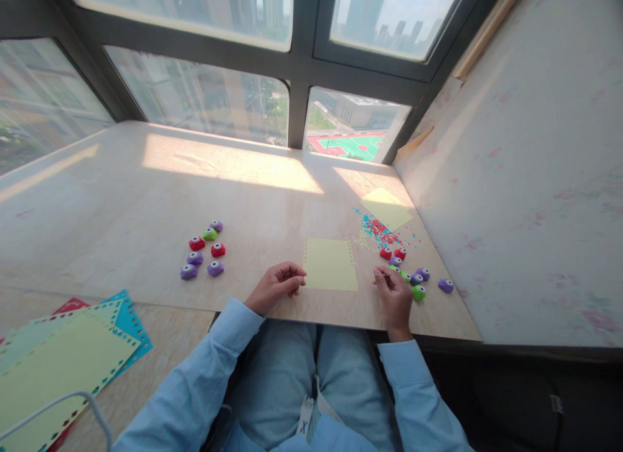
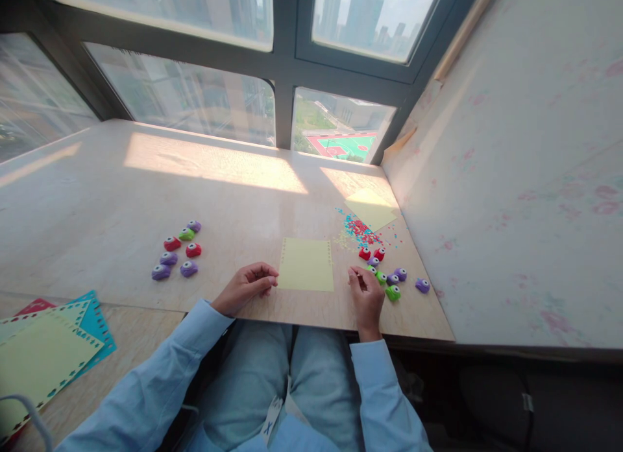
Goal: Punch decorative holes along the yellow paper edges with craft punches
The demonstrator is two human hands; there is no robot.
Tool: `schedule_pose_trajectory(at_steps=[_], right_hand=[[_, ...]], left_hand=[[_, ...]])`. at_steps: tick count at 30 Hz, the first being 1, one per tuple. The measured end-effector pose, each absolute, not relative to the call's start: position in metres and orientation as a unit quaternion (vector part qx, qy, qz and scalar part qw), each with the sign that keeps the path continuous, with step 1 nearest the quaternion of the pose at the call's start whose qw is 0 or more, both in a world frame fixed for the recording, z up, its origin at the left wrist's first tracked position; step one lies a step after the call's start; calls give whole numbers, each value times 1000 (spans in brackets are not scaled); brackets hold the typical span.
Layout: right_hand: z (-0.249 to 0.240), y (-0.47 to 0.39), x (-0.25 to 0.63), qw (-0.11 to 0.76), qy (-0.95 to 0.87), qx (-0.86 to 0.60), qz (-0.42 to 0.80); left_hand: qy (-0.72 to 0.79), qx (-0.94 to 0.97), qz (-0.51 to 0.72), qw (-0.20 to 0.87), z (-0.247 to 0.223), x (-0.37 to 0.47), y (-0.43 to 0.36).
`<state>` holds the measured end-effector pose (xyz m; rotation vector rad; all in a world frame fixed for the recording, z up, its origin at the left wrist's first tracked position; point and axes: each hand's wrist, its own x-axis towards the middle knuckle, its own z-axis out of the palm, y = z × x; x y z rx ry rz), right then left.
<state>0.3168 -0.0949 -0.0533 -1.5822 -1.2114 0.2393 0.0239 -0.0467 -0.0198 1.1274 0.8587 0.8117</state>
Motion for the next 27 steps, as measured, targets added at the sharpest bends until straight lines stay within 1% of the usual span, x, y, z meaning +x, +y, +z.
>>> schedule_pose_trajectory(at_steps=[27], right_hand=[[-58, -94, 319, 551, -479, -671, 130]], left_hand=[[387, 503, 364, 682, -18, 24, -47]])
